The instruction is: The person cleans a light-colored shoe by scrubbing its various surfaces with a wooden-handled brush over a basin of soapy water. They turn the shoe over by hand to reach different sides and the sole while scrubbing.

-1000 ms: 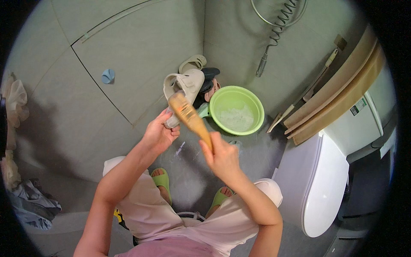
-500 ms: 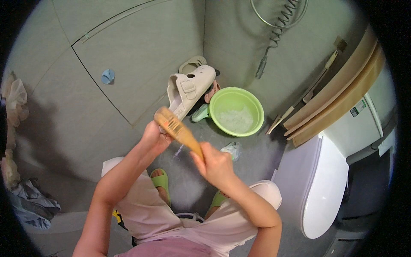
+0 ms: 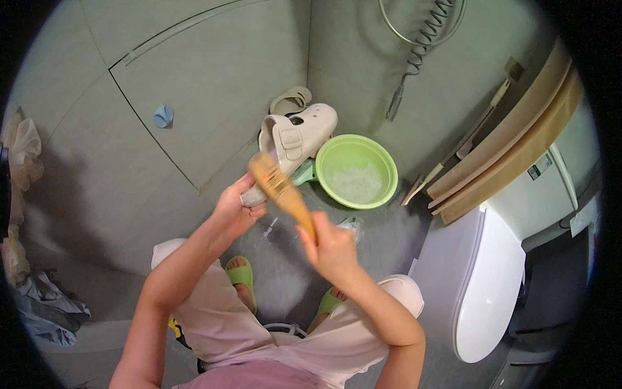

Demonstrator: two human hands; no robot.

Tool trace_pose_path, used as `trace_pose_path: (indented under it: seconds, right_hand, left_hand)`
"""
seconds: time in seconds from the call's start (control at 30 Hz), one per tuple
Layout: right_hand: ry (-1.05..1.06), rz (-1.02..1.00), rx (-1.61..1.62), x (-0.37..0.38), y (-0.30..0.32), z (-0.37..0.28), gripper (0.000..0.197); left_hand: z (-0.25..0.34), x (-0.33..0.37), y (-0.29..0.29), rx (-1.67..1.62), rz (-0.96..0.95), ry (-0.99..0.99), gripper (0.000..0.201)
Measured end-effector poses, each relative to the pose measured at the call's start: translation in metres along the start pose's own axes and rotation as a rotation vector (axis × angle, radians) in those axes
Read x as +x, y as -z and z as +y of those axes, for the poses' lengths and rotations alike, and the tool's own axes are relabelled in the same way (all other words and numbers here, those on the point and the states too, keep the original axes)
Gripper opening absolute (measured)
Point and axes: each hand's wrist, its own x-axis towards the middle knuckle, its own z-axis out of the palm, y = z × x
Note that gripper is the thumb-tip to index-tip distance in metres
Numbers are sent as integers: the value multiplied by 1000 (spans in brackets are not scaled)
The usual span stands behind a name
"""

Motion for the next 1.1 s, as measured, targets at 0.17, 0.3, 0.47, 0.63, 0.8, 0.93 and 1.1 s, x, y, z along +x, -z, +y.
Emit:
trace_pose_path:
  seconds: [0.17, 0.3, 0.47, 0.63, 0.8, 0.93, 1.1]
  right_hand:
    - [-44, 40, -73, 10, 6, 13, 22]
    - [10, -27, 5, -2, -1, -2, 23]
    - [-116, 23, 38, 8, 3, 11, 23]
    - [1, -86, 55, -3, -4, -6, 20]
    - [-68, -42, -9, 5, 0, 4, 23]
    - [38, -56, 1, -1, -7, -3, 23]
    - [-122, 1, -3, 13, 1, 12, 22]
  left_hand:
    - [3, -4, -8, 64, 36, -37, 25]
    - [-2, -2, 4, 114, 55, -49, 40]
    - [1, -6, -10, 197, 149, -106, 41]
    - [-1, 0, 3, 200, 152, -156, 41]
    - [0, -3, 4, 235, 156, -181, 43]
    - [-1, 0, -1, 141, 205, -183, 43]
    - [2, -4, 11, 218, 146, -152, 42]
